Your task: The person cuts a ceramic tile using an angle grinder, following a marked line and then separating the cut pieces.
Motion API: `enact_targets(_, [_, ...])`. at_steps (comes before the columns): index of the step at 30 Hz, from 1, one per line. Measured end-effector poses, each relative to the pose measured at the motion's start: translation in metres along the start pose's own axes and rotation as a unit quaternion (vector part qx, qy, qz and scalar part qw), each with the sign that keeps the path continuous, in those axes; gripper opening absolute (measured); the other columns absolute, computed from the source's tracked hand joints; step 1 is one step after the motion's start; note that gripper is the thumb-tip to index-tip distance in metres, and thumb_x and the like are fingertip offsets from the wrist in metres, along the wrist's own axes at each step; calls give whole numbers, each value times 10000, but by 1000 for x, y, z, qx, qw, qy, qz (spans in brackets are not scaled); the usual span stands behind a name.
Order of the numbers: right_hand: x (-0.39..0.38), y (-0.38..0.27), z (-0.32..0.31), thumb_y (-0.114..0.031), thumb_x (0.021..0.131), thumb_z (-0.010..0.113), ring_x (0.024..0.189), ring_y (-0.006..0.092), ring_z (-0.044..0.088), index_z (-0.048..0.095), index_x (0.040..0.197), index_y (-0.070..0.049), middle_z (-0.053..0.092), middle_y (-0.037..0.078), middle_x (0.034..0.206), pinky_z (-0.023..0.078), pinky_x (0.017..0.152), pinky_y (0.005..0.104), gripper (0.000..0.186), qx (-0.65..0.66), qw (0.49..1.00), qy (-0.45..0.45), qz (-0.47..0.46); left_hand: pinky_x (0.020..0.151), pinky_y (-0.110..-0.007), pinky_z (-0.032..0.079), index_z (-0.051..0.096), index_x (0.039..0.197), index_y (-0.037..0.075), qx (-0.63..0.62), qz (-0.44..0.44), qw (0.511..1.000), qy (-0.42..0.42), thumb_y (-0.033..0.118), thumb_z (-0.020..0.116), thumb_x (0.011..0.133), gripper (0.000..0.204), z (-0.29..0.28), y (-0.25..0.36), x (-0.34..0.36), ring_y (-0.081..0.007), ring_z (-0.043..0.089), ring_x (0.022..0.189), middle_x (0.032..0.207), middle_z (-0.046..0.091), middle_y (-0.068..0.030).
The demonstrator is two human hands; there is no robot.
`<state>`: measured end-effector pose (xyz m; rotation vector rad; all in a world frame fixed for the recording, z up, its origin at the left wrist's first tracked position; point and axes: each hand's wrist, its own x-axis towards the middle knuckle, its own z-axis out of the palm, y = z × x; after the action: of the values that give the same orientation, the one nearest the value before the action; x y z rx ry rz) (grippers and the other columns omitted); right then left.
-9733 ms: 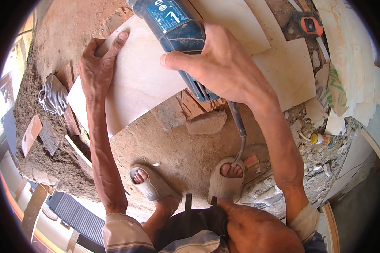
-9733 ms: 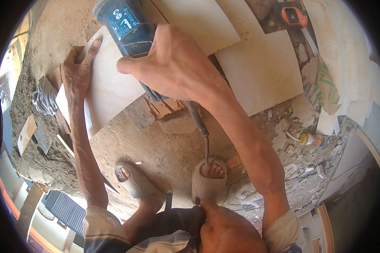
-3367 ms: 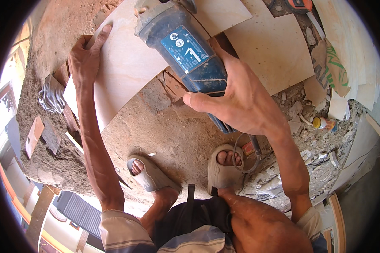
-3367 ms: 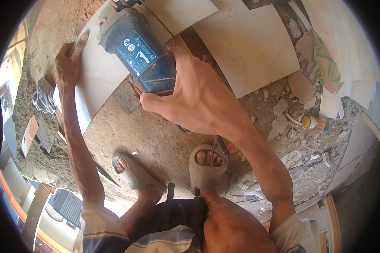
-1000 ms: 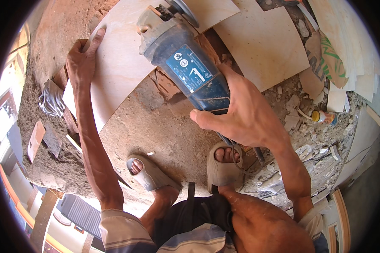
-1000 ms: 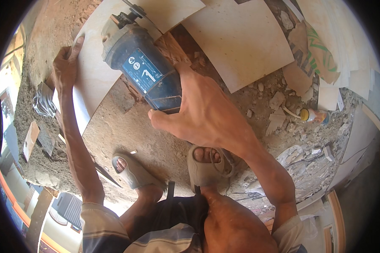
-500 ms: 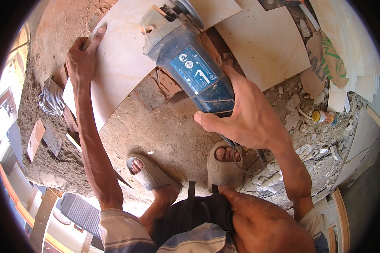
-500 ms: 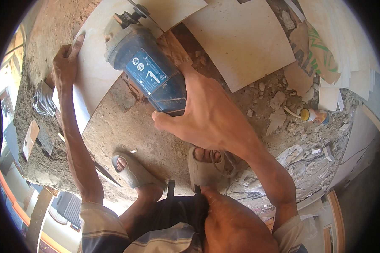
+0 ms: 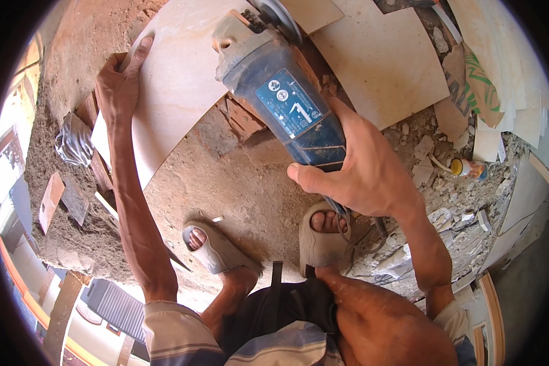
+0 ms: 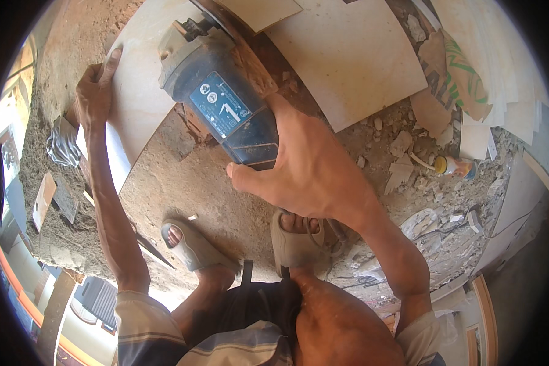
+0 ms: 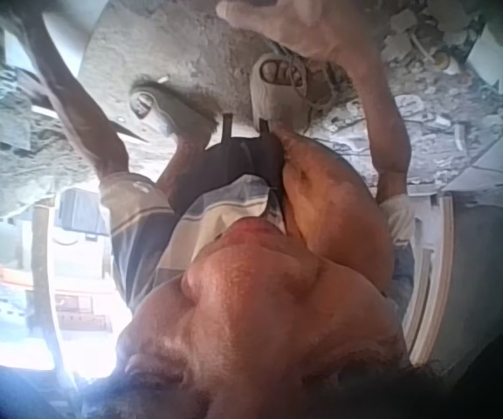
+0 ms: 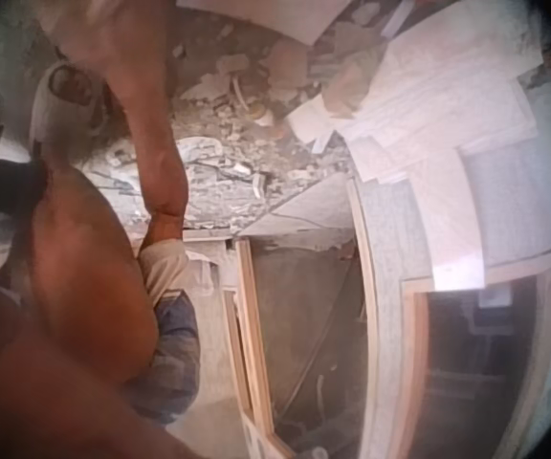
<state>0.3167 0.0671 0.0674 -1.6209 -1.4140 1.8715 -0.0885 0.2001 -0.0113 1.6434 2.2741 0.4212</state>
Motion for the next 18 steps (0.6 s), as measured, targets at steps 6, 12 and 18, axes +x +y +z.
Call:
enact_targets(6, [-1,2,2,-407,834,917,919,306,726,646,1314,14,741,182,1034,582,871,458,693,-24,1000,0,18,793,-511,655,820,1089,-39,3,-3,1000,7,802,856,859,873,-2,6,-3,-250,773,759,805,785,-143])
enact_targets(12, [8,5,2,-407,835,916,934,306,730,634,1342,25,739,196,1066,588,872,456,723,-38,999,-3,4,789,-526,642,820,1079,-33,16,-9,1000,5,834,839,851,897,-3,6,-3,-252,758,760,795,774,-139])
enact_targets(18, [12,2,0,-375,832,922,943,290,734,627,1368,34,740,197,1073,596,868,451,737,-9,999,-30,26,830,-558,636,823,1092,-20,7,-10,1000,11,884,814,831,941,-1,1,-1,-268,759,796,804,770,-131])
